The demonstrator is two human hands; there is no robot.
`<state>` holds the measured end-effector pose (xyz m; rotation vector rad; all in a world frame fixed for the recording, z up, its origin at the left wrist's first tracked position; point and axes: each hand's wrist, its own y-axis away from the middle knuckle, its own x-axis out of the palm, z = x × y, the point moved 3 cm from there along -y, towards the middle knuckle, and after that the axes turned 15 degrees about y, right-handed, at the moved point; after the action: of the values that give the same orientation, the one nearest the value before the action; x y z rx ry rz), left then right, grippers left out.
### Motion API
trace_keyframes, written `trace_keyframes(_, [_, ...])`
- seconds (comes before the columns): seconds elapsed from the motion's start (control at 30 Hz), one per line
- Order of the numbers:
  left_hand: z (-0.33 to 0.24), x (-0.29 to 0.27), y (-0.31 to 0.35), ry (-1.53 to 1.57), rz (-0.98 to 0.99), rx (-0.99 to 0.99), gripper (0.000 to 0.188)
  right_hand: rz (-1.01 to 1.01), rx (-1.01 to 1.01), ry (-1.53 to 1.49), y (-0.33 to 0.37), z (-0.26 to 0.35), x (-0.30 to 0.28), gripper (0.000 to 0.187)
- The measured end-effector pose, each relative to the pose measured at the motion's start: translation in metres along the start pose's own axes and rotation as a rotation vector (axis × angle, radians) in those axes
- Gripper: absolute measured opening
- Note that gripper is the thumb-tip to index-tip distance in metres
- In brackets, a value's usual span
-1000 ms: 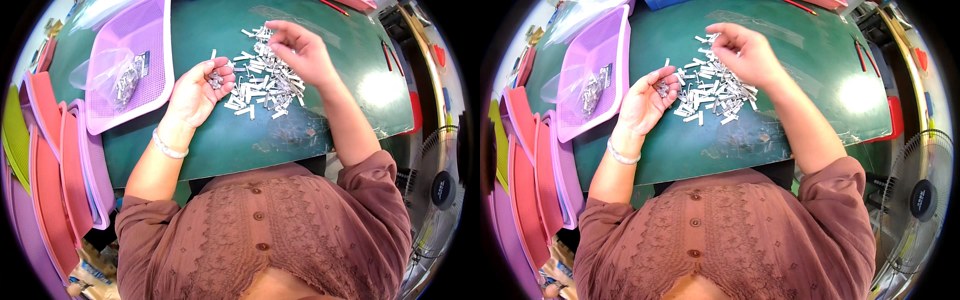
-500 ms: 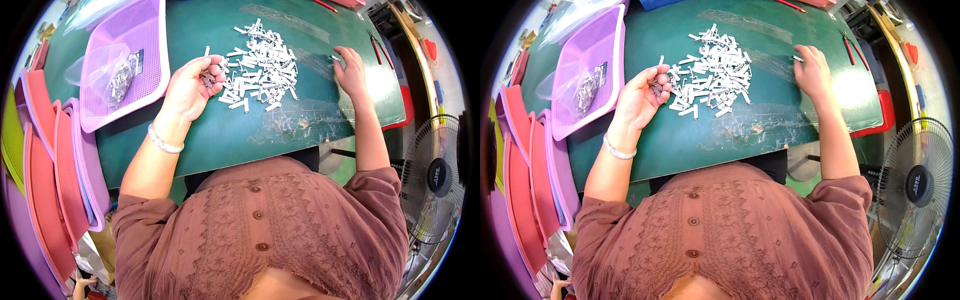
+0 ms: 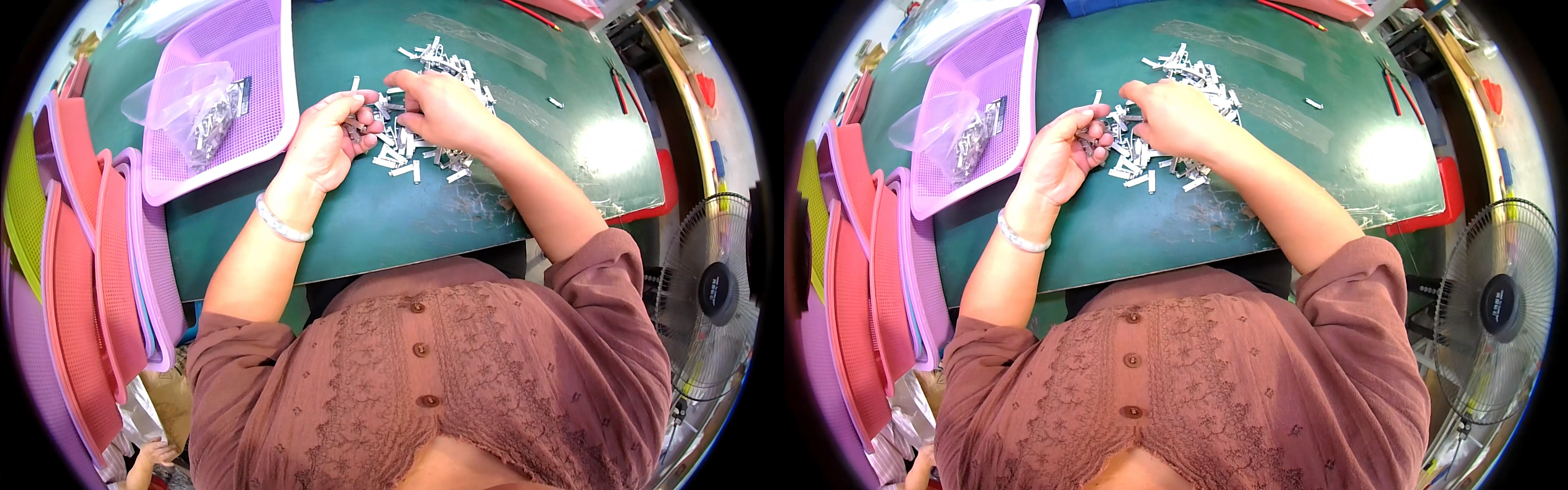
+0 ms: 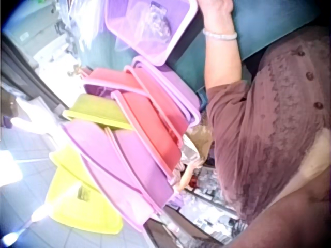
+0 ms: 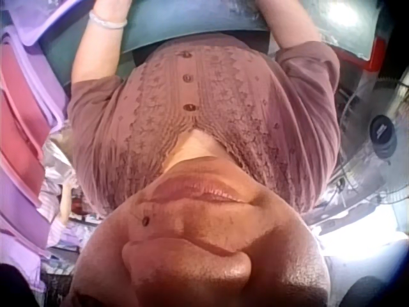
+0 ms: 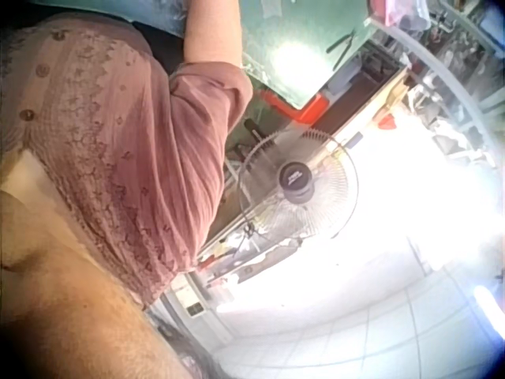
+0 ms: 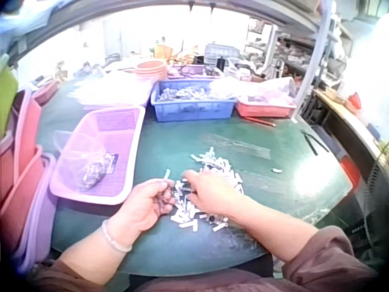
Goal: The person repeatedly picks up small metal fasteners from a pile on a green table, joins two pieces together by hand, and places the assembled units into a clear plastic bag. The person also transfers some fasteners from a purple basket to the table and continues assembling them.
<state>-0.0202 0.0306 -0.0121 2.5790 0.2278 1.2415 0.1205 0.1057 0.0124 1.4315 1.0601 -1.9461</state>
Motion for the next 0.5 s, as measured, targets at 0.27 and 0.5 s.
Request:
trace_keyframes(0.27, [0.003,-0.001,-0.002,-0.053,0.003,0.024,0.017,0.108,0.097,-0.113,-0.001,-0.002,-0.003,0.035])
trace_keyframes(0.5, [0.004,0.002,-0.003,-0.103,-0.021,0.032,0.019,-0.118,0.032,0.006,0.001,-0.001,0.010,0.035])
